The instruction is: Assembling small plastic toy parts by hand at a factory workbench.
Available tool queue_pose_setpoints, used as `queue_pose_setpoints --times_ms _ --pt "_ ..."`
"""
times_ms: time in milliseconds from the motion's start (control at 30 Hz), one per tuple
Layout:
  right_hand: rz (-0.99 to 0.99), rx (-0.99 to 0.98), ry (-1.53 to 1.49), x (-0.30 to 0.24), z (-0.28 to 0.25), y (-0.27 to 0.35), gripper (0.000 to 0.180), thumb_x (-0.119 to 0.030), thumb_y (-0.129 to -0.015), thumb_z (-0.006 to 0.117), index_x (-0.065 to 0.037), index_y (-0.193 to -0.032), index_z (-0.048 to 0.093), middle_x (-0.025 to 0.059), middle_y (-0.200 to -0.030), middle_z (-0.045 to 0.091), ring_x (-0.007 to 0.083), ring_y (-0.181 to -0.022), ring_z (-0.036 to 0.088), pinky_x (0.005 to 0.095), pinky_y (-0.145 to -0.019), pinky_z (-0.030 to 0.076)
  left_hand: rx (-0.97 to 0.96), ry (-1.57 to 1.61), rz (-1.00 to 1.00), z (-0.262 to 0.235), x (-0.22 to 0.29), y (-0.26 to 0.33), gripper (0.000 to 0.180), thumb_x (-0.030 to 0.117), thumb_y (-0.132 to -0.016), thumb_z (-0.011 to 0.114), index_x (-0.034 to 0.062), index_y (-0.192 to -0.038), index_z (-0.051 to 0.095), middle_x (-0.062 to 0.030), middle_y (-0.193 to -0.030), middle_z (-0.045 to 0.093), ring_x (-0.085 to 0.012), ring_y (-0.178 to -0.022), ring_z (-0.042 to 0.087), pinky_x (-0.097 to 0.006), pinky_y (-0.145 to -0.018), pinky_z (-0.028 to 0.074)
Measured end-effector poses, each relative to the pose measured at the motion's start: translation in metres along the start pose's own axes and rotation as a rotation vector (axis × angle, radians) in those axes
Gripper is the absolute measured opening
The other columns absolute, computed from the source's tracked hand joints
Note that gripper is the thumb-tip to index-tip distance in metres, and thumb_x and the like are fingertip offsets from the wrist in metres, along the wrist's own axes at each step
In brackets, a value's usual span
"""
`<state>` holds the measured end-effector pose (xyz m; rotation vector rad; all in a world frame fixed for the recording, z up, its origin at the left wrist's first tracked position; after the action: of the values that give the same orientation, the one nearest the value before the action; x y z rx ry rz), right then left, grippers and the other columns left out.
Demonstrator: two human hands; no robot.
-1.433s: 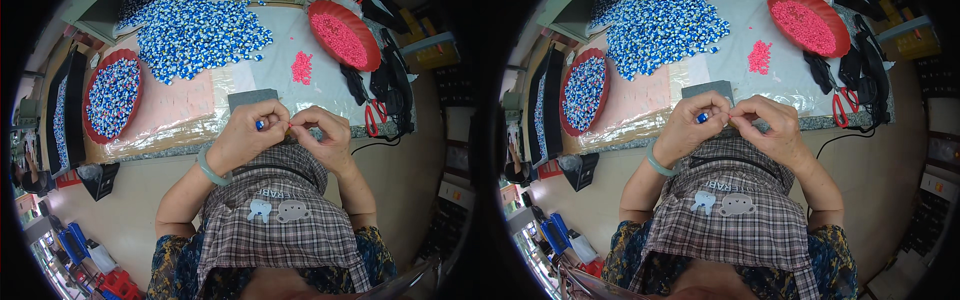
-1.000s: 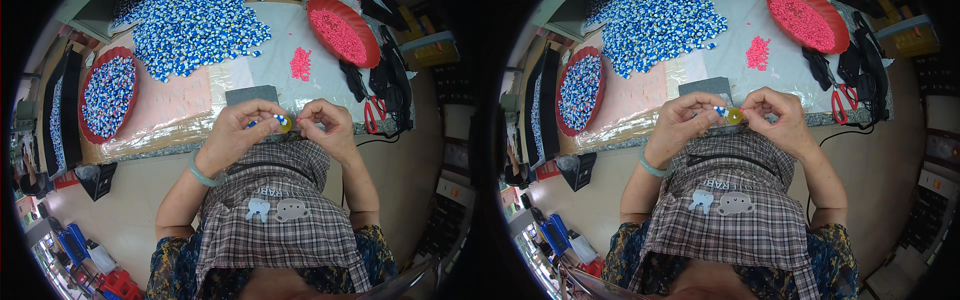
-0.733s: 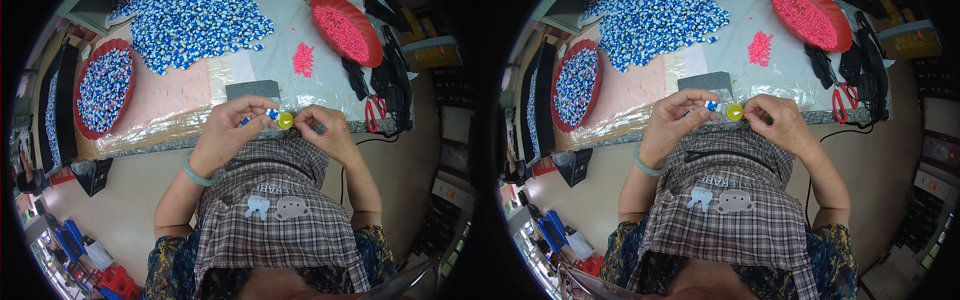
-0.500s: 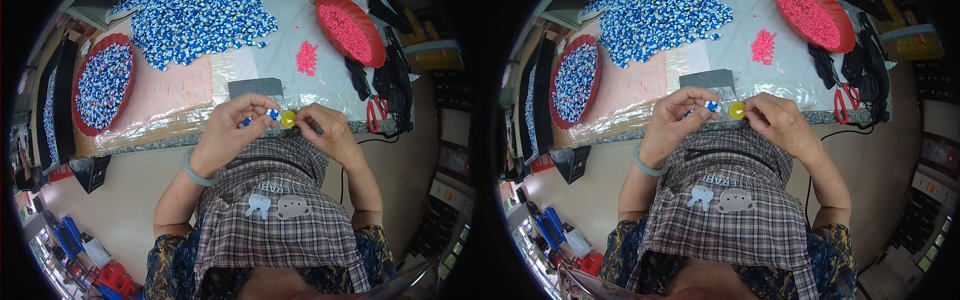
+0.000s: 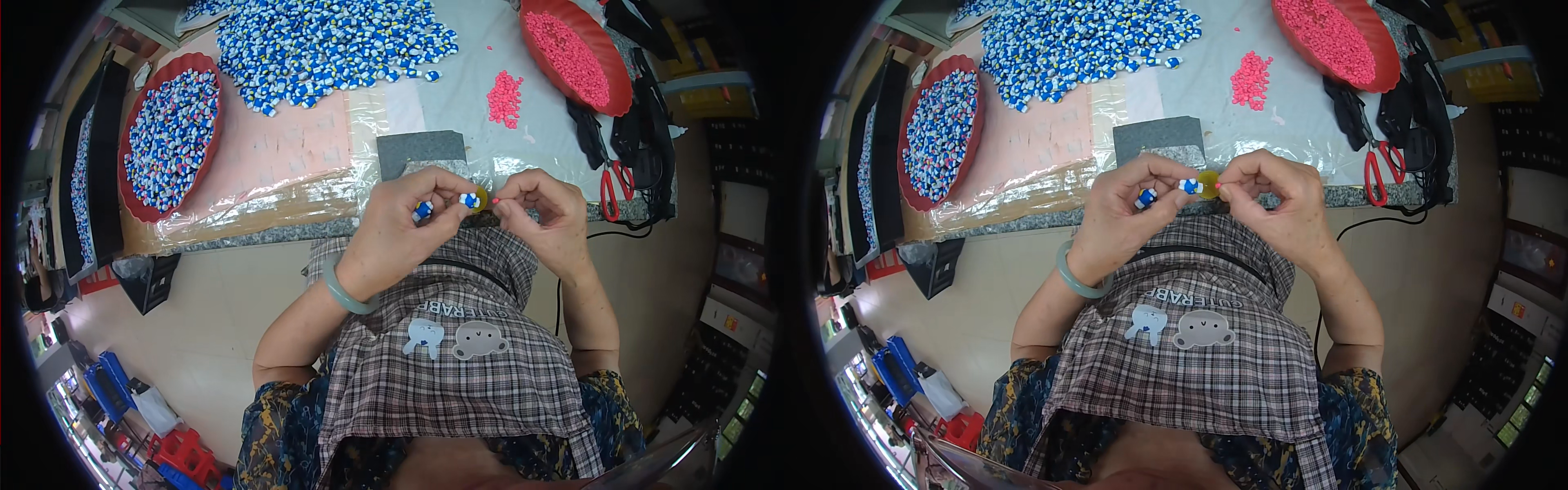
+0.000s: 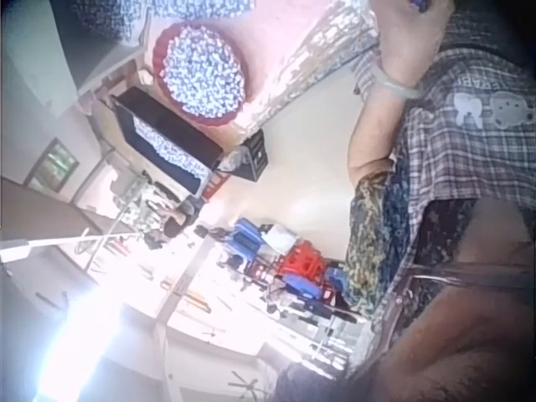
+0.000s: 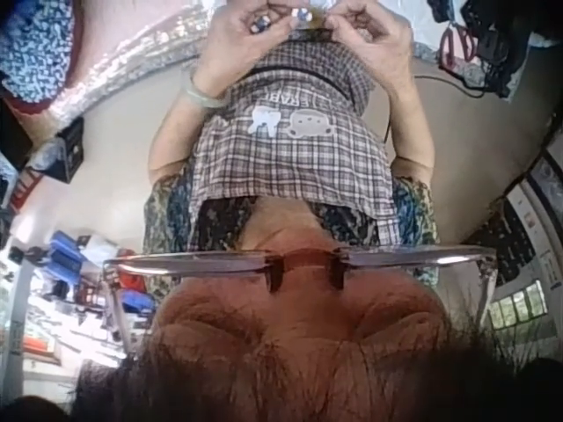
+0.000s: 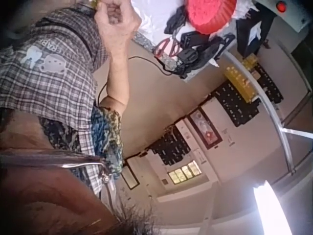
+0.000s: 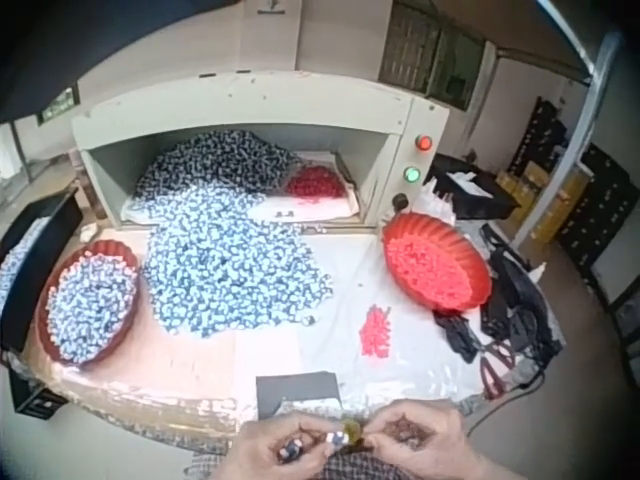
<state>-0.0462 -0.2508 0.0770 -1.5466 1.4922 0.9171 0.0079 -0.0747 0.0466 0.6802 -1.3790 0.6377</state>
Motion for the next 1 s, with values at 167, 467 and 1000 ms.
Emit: queue_pose_setpoints --times_ms 167,467,1000 --pt "-0.006 0.088 -0.131 -0.005 0.006 0.001 0.010 0.009 -0.085 0.068 0.006 -0.094 0.064 0.0086 -0.088 0.068 0.0112 -0.074 0.067 0.0229 -0.066 0.055 0.040 -0.056 0.038 0.006 0.002 0.000 0.022 0.000 -0.091 0.067 -0.0010 -0.112 0.068 -0.0018 -0.094 0.066 -0.0040 -0.082 0.056 -0.021 -0.074 0.047" --pt "-0.169 0.180 0.138 -0.011 0.010 0.000 0.011 0.003 -0.080 0.073 0.000 -0.089 0.067 0.0050 -0.079 0.070 0.0110 -0.065 0.067 0.0243 -0.060 0.053 0.080 -0.071 0.064 0.008 0.001 -0.001 0.023 0.000 -0.090 0.068 -0.0010 -0.113 0.068 -0.0007 -0.092 0.066 -0.0044 -0.081 0.056 -0.021 -0.075 0.046" --pt "0.169 -0.140 -0.407 0.015 0.002 -0.007 0.018 0.004 -0.088 0.068 0.001 -0.102 0.057 0.0053 -0.083 0.066 0.0099 -0.070 0.063 0.0225 -0.061 0.052 0.069 -0.321 0.266 0.002 0.023 -0.002 0.018 -0.001 -0.088 0.067 0.0012 -0.105 0.069 -0.0073 -0.094 0.071 -0.0130 -0.077 0.065 -0.026 -0.067 0.052"
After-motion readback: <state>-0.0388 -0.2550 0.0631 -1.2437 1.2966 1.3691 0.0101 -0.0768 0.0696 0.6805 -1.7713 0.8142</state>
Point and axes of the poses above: each hand's wrist, its own y-axis away from the middle knuckle, its own z-axis out of the palm, x = y × z, the point moved 5 cm from there along -y, towards the middle knuckle
